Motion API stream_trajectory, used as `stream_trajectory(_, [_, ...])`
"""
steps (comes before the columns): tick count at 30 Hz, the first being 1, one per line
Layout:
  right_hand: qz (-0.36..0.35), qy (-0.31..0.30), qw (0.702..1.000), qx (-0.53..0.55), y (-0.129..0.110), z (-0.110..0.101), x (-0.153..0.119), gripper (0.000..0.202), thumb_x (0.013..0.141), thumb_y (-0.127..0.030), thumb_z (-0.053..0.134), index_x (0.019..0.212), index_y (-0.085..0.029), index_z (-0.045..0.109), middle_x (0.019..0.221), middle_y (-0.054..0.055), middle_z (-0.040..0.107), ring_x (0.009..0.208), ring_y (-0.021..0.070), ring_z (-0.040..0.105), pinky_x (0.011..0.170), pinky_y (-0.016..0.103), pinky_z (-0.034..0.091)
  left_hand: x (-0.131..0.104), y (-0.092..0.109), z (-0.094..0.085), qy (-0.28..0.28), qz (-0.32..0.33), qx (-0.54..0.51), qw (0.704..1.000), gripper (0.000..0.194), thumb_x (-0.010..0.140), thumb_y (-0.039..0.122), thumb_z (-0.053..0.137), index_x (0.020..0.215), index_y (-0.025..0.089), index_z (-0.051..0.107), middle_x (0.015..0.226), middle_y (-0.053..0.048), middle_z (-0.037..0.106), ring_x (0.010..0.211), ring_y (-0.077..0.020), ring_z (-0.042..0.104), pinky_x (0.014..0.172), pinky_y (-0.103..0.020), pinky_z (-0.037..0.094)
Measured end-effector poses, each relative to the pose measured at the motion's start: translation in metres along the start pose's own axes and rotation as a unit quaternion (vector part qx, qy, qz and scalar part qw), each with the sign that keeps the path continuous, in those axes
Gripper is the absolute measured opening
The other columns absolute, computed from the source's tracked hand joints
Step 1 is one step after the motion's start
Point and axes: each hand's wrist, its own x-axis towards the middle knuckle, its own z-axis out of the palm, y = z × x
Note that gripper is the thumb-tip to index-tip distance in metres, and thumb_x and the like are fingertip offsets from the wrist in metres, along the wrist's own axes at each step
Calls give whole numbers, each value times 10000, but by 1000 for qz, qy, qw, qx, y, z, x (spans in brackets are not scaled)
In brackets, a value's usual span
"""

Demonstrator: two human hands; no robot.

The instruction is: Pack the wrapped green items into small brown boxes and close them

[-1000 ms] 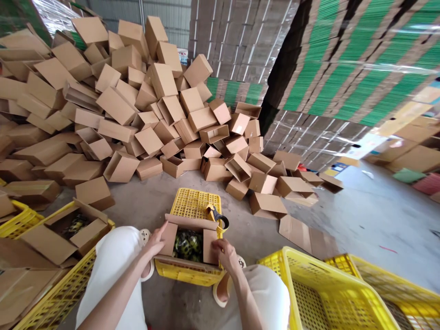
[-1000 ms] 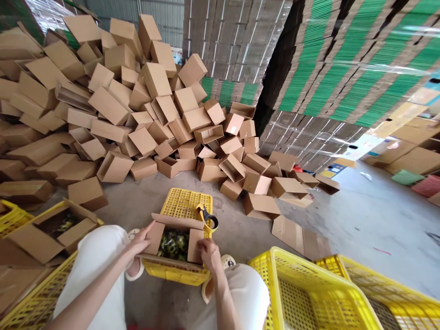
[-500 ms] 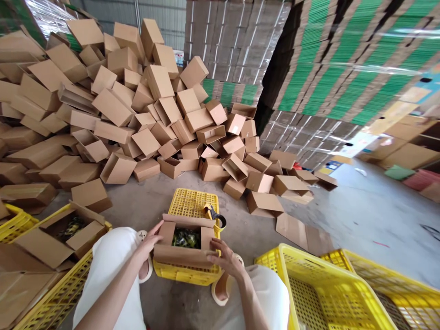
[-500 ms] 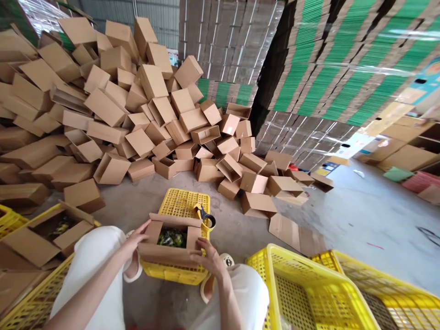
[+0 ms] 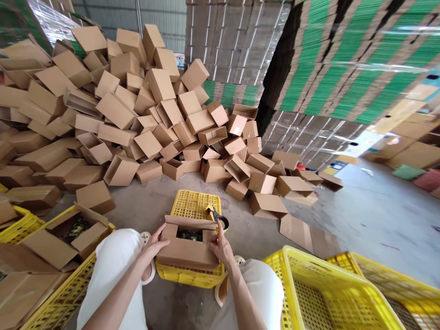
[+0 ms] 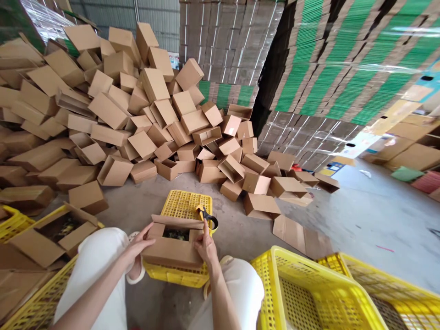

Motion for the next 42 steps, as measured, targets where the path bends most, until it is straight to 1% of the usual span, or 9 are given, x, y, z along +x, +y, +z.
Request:
stream_trajectory(4, [1, 1, 1000, 26, -8, -14, -5, 453, 907, -469, 633, 1261, -215, 758, 836, 24, 758, 808, 228, 716, 809, 316, 573, 2, 0, 1, 0, 18, 7, 1000, 886, 748, 260, 809, 1591, 263, 535, 1546, -110, 651, 1444, -324, 603, 1234, -451, 462])
stream_trajectory(9, [-10, -10, 999, -41, -10, -18, -13, 502, 995, -538, 504, 785, -204, 815, 856, 84, 739, 827, 241, 708, 826, 314, 540, 9, -15, -1, 50, 11, 10, 999, 1123, 714, 246, 861, 1691, 285, 309, 1554, -150, 634, 1403, -319, 639, 1209, -450, 480])
stream_trajectory(11, [-13, -22, 998, -61, -9, -16, -13, 392, 961, -439, 545, 820, -213, 833, 906, 87, 719, 876, 239, 705, 855, 312, 539, 11, -19, -1, 66, -10, 1, 998, 1202, 709, 278, 887, 1710, 262, 223, 1517, -182, 656, 1358, -318, 674, 1172, -462, 511])
stream_trajectory(14, [-6, -16, 997, -71, -7, -11, -11, 285, 907, -329, 587, 881, -225, 851, 960, 89, 697, 949, 240, 696, 910, 314, 543, 12, -19, -2, 51, -6, 35, 998, 1074, 696, 317, 883, 1649, 225, 396, 1491, -175, 679, 1407, -321, 635, 1213, -447, 468])
stream_trajectory(22, [1, 36, 998, -54, 16, 2, -6, 269, 837, -294, 597, 1014, -226, 788, 934, 70, 699, 918, 261, 692, 920, 390, 579, 8, -16, 1, 83, 23, 302, 949, 768, 824, 437, 692, 1527, 149, 582, 1500, -197, 670, 1519, -373, 502, 1289, -494, 323])
stream_trajectory(26, [62, 86, 994, -34, 35, 23, -9, 528, 864, -382, 585, 1348, -194, 684, 1206, 149, 734, 1196, 330, 682, 1085, 481, 541, 4, -22, 8, 74, 66, 353, 930, 733, 916, 460, 562, 1574, 142, 513, 1578, -187, 604, 1586, -359, 409, 1314, -482, 278])
stream_trajectory(31, [78, 65, 995, 25, 49, 51, -10, 776, 947, -468, 488, 1642, -136, 392, 1634, 185, 508, 1572, 309, 423, 1269, 490, 390, -1, -32, 14, 73, 128, 388, 910, 683, 1009, 458, 398, 1603, 126, 455, 1700, -187, 451, 1629, -348, 329, 1329, -475, 267])
stream_trajectory(36, [52, 32, 998, 8, 51, 58, -8, 683, 989, -487, 455, 1602, -188, 495, 1684, 138, 451, 1630, 324, 320, 1320, 511, 303, -5, -35, 14, 75, 158, 437, 882, 686, 1051, 436, 350, 1631, 74, 399, 1760, -226, 316, 1611, -369, 363, 1327, -491, 273])
stream_trajectory(42, [44, 45, 998, -7, 42, 50, -3, 557, 947, -365, 546, 1482, -225, 612, 1514, 145, 628, 1453, 327, 565, 1252, 510, 433, -3, -35, 16, 81, 157, 448, 876, 669, 1066, 462, 352, 1630, 111, 428, 1773, -201, 297, 1629, -362, 325, 1333, -490, 264])
